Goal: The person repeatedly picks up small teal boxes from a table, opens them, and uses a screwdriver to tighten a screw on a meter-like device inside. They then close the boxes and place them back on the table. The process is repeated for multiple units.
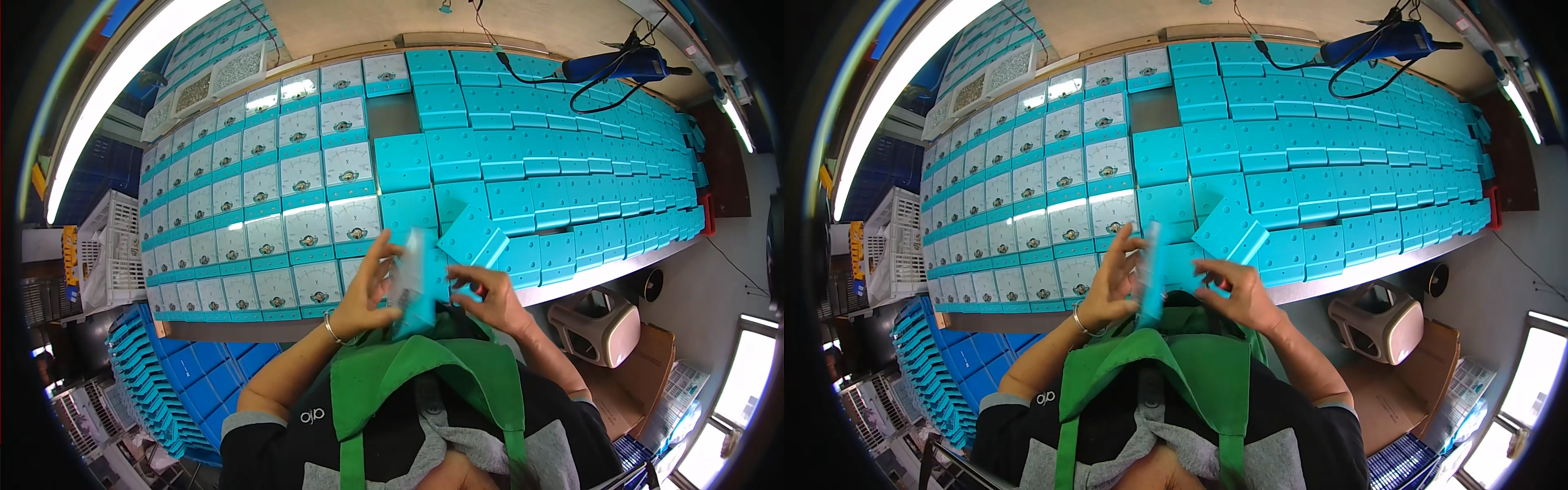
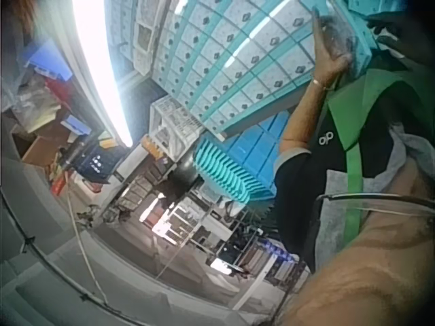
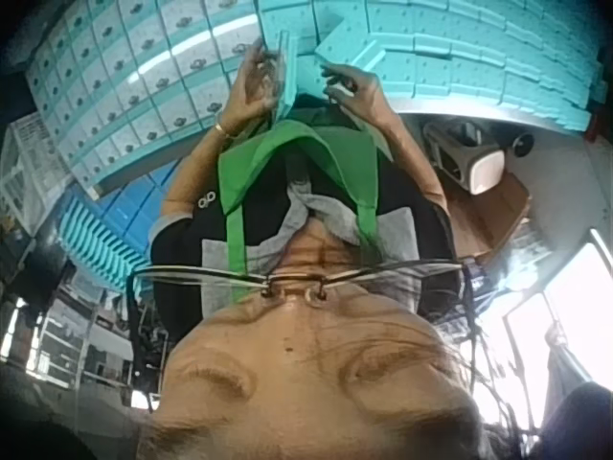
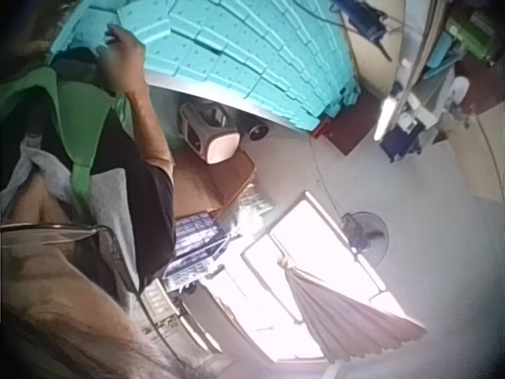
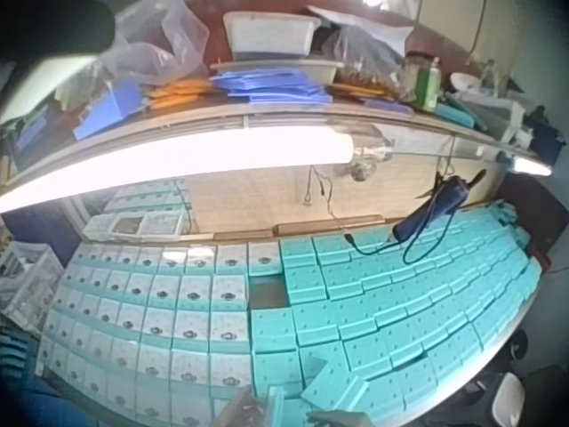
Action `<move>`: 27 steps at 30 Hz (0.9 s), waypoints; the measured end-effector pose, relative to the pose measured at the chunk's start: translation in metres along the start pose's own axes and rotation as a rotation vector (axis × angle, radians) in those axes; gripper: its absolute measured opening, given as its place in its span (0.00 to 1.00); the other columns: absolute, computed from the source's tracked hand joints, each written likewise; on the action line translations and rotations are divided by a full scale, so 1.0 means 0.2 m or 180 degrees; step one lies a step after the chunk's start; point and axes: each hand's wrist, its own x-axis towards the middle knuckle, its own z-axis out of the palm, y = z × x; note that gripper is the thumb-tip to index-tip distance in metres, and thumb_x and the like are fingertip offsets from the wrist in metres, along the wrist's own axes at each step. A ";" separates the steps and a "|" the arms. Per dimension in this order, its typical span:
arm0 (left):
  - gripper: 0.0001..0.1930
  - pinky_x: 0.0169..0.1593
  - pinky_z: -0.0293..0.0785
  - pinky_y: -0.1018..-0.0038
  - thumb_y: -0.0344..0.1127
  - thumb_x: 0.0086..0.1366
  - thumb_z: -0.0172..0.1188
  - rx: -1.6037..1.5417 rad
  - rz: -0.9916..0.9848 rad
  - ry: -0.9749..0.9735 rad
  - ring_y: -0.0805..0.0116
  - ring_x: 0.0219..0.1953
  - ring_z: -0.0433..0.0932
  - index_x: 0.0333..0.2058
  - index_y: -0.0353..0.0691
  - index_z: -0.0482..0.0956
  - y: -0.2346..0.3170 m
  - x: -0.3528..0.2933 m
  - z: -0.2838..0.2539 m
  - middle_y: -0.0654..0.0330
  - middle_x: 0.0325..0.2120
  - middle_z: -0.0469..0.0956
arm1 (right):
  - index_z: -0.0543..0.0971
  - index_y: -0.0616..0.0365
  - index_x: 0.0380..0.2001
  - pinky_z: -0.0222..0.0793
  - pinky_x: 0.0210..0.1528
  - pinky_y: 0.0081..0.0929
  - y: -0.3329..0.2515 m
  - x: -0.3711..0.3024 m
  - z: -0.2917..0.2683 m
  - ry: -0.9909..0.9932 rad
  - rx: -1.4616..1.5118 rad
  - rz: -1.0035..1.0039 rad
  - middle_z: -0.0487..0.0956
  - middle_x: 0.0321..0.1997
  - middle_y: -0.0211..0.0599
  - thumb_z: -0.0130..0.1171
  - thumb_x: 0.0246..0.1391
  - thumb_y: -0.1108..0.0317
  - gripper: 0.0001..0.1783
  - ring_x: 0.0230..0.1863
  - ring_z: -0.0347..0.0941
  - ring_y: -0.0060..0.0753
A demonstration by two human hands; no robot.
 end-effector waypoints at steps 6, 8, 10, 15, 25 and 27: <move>0.56 0.54 0.71 0.56 0.45 0.42 0.76 -0.1278 -0.1004 -0.0511 0.48 0.50 0.74 0.65 0.55 0.46 -0.09 -0.10 -0.09 0.53 0.56 0.64 | 0.66 0.50 0.60 0.75 0.43 0.36 0.19 0.08 -0.07 0.0755 -0.3129 0.0155 0.62 0.62 0.50 0.75 0.32 0.57 0.48 0.51 0.67 0.45; 0.55 0.53 0.72 0.56 0.46 0.43 0.74 -0.1577 -0.0918 -0.0196 0.49 0.50 0.73 0.66 0.54 0.45 -0.05 -0.07 -0.07 0.53 0.55 0.64 | 0.62 0.49 0.62 0.75 0.43 0.34 0.22 0.09 -0.04 0.0793 -0.2891 0.0222 0.64 0.60 0.51 0.75 0.31 0.57 0.51 0.52 0.67 0.44; 0.56 0.52 0.72 0.56 0.48 0.44 0.73 -0.1507 -0.0909 0.0067 0.50 0.51 0.72 0.66 0.53 0.44 -0.02 -0.02 -0.06 0.53 0.55 0.64 | 0.60 0.49 0.64 0.74 0.43 0.33 0.20 0.11 -0.03 0.0639 -0.1632 0.0442 0.65 0.59 0.50 0.74 0.34 0.55 0.52 0.53 0.66 0.42; 0.56 0.53 0.71 0.58 0.53 0.44 0.70 -0.1022 -0.0583 0.0337 0.55 0.56 0.67 0.67 0.47 0.44 -0.10 0.16 -0.02 0.54 0.56 0.62 | 0.54 0.58 0.66 0.69 0.45 0.28 0.05 0.08 0.05 -0.0119 0.2454 0.0617 0.68 0.55 0.43 0.62 0.46 0.47 0.49 0.50 0.66 0.33; 0.53 0.59 0.66 0.60 0.51 0.45 0.69 -0.1115 -0.0686 0.0463 0.58 0.59 0.65 0.66 0.43 0.47 -0.07 0.15 0.01 0.53 0.58 0.61 | 0.50 0.59 0.67 0.64 0.46 0.21 -0.03 0.02 0.08 -0.0510 0.2426 0.1055 0.68 0.55 0.40 0.58 0.48 0.43 0.52 0.48 0.67 0.29; 0.54 0.60 0.64 0.61 0.50 0.44 0.71 -0.1091 -0.0609 0.0460 0.58 0.60 0.63 0.66 0.43 0.47 -0.08 0.15 0.00 0.54 0.59 0.59 | 0.49 0.59 0.68 0.60 0.55 0.26 -0.02 0.02 0.11 -0.0467 0.2571 0.0854 0.64 0.60 0.43 0.61 0.47 0.48 0.51 0.55 0.64 0.33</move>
